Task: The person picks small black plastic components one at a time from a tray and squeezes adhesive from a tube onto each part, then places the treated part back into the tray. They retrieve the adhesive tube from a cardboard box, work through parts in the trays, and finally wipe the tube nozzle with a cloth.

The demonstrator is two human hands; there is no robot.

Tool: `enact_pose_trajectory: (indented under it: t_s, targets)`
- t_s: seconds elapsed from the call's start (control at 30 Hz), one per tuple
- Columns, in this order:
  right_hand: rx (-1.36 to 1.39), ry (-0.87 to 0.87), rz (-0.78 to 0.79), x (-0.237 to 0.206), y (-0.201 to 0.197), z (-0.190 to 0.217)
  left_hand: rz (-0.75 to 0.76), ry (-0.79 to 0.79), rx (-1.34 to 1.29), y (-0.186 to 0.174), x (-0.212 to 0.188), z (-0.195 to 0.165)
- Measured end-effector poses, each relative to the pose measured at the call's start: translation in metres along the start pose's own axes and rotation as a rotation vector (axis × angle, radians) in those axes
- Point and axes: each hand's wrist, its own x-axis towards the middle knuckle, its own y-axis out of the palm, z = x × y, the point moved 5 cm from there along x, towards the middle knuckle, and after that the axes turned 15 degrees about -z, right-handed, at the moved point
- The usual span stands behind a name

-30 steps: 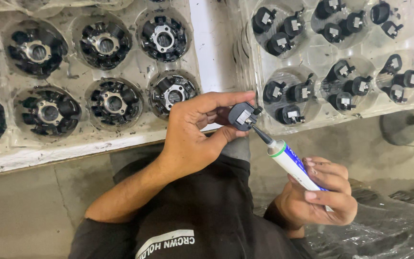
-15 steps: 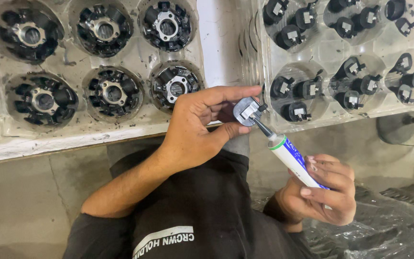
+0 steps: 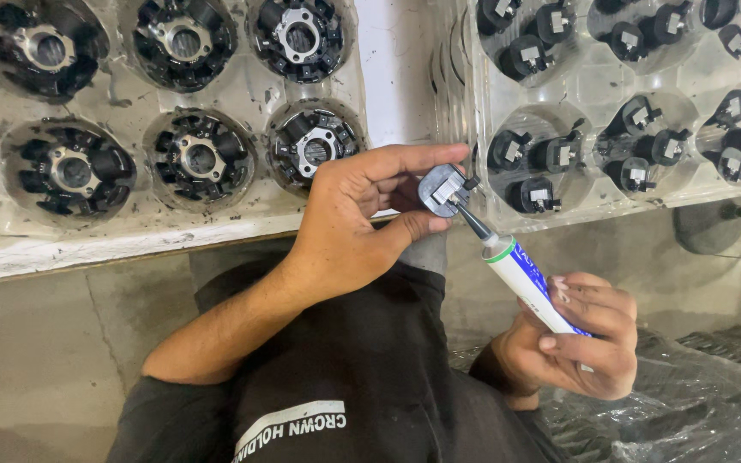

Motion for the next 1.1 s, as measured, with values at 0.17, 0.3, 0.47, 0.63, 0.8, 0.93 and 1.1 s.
enact_pose_trajectory:
  t_s: [0.17, 0.3, 0.47, 0.63, 0.8, 0.93, 1.1]
  targets:
    - [-0.011, -0.021, 0.052, -0.001, 0.008, 0.004, -0.004, -0.007, 0.002, 0.0, 0.0, 0.002]
    - [-0.122, 0.046, -0.122, -0.009, 0.014, 0.007, -0.016, -0.014, -0.08, 0.001, -0.001, 0.008]
    - [-0.202, 0.054, -0.184, -0.013, 0.022, 0.013, -0.033, -0.095, -0.225, 0.005, -0.006, 0.022]
    - [-0.209, 0.023, -0.305, -0.008, 0.028, 0.014, -0.014, -0.158, -0.283, 0.007, -0.012, 0.032]
    - [-0.076, 0.015, -0.377, -0.007, 0.025, 0.01, 0.039, -0.212, -0.308, 0.007, -0.017, 0.039]
    - [-0.142, -0.067, -0.265, -0.006, 0.025, 0.008, 0.038, -0.22, -0.287, 0.007, -0.019, 0.043]
    - [-0.195, 0.012, -0.225, -0.003, 0.027, 0.009, 0.045, -0.238, -0.26, 0.006, -0.02, 0.046]
